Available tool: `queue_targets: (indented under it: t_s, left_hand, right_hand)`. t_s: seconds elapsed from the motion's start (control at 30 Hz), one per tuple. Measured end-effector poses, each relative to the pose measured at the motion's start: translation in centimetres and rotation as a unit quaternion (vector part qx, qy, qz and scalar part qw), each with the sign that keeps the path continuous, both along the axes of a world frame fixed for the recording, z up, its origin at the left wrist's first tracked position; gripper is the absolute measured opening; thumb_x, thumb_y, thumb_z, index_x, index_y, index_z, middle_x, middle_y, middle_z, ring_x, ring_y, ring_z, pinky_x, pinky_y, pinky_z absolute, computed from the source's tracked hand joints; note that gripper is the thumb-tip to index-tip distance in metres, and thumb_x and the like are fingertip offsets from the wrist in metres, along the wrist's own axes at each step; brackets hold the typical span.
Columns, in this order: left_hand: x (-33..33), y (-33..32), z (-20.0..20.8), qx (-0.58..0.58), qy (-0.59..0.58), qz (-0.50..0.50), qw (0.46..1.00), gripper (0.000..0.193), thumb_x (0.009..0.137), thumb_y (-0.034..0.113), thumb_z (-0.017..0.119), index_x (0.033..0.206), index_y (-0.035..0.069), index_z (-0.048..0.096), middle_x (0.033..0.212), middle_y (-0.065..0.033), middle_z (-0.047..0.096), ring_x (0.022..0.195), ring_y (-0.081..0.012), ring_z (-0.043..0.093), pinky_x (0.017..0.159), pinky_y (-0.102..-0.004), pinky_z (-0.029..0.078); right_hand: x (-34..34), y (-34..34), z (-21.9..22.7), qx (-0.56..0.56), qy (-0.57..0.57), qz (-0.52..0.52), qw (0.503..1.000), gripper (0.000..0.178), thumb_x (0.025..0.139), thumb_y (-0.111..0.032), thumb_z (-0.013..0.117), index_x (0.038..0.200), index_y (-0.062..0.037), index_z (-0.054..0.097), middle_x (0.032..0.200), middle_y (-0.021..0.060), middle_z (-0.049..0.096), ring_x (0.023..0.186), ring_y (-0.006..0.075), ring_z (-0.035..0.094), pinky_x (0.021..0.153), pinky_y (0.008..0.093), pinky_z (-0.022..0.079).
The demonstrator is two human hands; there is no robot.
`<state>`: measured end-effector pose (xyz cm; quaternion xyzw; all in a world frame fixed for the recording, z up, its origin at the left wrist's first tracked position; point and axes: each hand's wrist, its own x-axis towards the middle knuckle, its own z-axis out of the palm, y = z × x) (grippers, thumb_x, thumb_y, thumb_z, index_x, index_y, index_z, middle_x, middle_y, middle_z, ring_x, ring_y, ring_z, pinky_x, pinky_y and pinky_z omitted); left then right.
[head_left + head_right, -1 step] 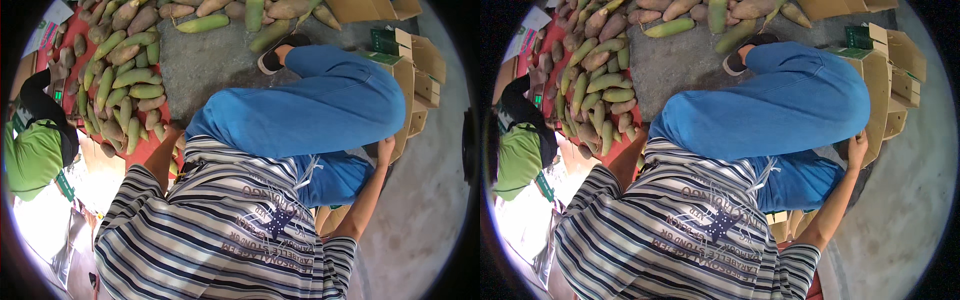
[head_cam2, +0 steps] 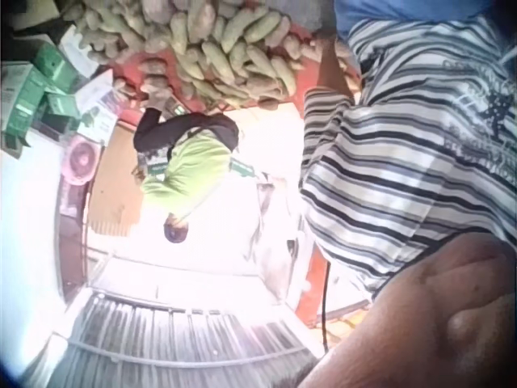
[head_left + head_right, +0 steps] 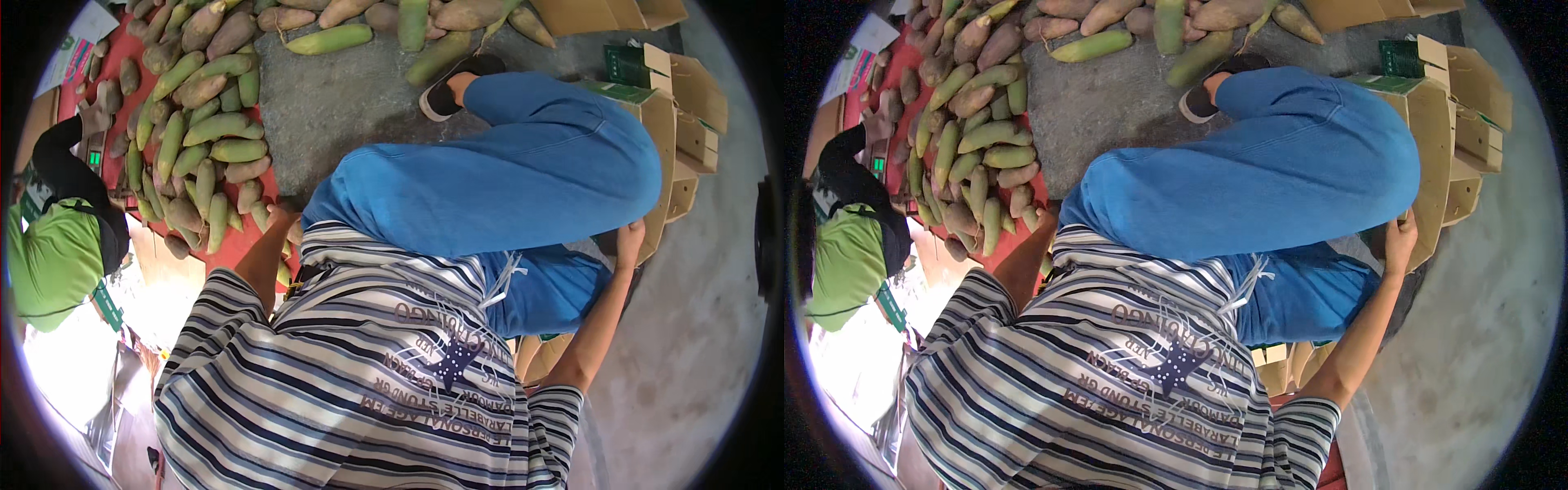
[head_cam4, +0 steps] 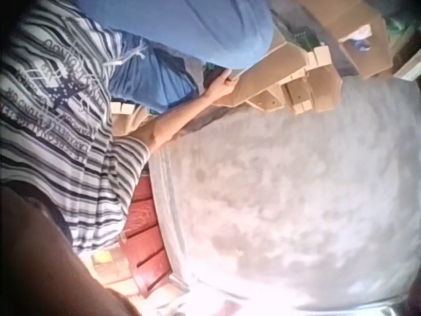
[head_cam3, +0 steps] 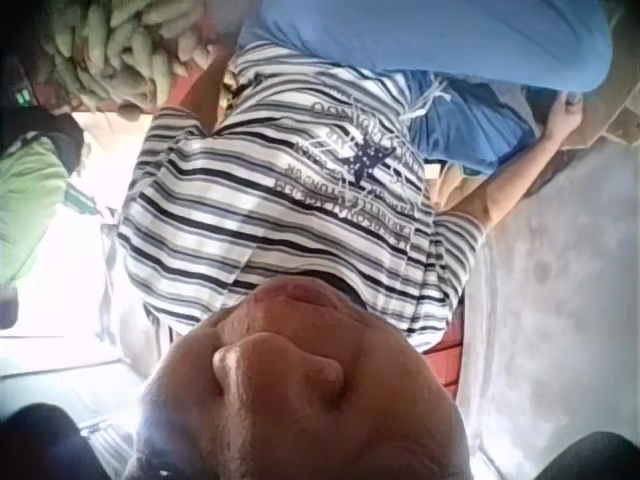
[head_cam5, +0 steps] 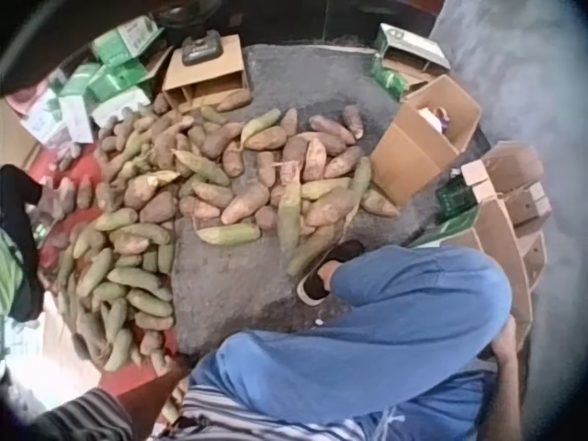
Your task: Sort and pack large vegetables into boxes and weigh them.
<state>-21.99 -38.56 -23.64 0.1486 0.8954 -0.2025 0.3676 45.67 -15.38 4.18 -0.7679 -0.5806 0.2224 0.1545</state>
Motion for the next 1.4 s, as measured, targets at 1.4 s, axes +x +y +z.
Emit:
queue_targets:
  t_s: [1.4]
  left_hand:
    - [-1.7,1.7,-0.7,-0.070,-0.055,-0.142,0.986,0.076,0.058,0.036,0.072,0.124,0.010,0.044,0.123,-0.0149,0.048,0.104,-0.0309,0.053,0.087,-0.0370,0.045]
  right_hand:
    - [1.4,-0.2,1.3,-0.029,-0.025,0.001,0.999,0.019,0.081,-0.008,0.056,0.095,0.0043,0.056,0.081,0.0044,0.060,0.076,0.0099,0.051,0.071,0.0237,0.041]
